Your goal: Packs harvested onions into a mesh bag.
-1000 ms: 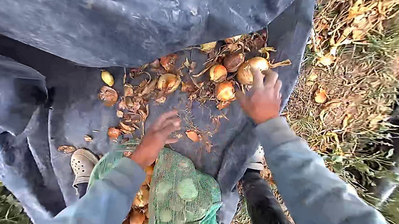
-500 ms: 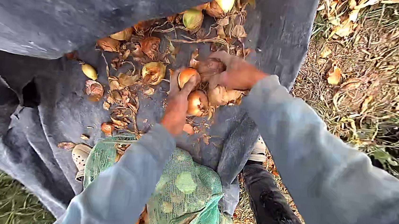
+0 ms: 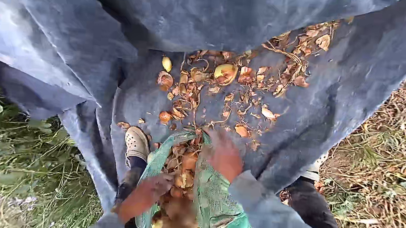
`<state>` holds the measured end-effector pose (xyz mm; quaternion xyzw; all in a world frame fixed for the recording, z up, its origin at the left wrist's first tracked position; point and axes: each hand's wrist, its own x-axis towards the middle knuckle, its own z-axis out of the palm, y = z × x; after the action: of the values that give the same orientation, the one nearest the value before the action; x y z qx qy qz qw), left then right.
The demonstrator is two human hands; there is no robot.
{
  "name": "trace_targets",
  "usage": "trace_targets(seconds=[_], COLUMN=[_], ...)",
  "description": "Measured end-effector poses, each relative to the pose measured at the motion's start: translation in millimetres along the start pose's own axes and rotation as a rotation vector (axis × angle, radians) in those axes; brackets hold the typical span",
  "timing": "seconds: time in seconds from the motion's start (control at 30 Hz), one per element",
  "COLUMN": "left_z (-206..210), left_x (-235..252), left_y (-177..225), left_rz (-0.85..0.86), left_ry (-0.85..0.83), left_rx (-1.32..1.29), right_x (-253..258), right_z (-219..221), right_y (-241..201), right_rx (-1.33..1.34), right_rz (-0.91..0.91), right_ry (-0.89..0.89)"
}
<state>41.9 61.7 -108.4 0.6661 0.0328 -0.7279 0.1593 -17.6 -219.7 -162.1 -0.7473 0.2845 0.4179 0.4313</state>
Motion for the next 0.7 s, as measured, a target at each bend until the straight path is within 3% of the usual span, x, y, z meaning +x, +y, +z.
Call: trace_targets(seconds=[0.03,0.1,0.2,0.3,0.4,0.43,0.5,0.57,0.63,0.7], left_z=[-12.5,-47.5,-109.9,-162.0,-179.9,-174.3,-149.3,-103.9,-48.5,-0.1], left_x=[17.1,56.5,118.8,176.2,212.2,211.9,196.9,169.6,129.3,99.0], left_y=[13.8,47.6,111.6,168.1,192.1,191.7,177.3,149.6,116.3,71.1], left_rz=[0.076,0.208,0.303,0.344,0.300,0.309,0.355,0.390,0.372,0.320], left_ry=[0.156,0.460,0.774,0.894,0.849,0.818,0.736,0.602,0.547,0.712], left_rx=[-0.008,0.093,0.222,0.306,0.313,0.305,0.210,0.089,0.232,0.522], right_x=[30.0,90.6,161.5,177.1,145.1,120.5,59.3,-0.7,-40.2,-64.1], right_z=[-22.9,-67.7,-100.8,-101.2,-79.2,-60.3,-14.9,29.4,61.5,86.0], right_y=[1.7,2.5,0.4,-12.1,-19.4,-20.5,-26.6,-33.8,-37.5,-20.5], right_rx=[-0.077,-0.192,-0.412,-0.500,-0.159,-0.031,0.083,-0.024,-0.195,-0.309], right_rz=[-0.014,-0.057,-0.119,-0.072,-0.034,-0.064,-0.148,-0.143,-0.045,0.098], right_ry=[0.200,0.403,0.328,0.232,0.239,0.227,0.041,-0.199,-0.344,-0.257])
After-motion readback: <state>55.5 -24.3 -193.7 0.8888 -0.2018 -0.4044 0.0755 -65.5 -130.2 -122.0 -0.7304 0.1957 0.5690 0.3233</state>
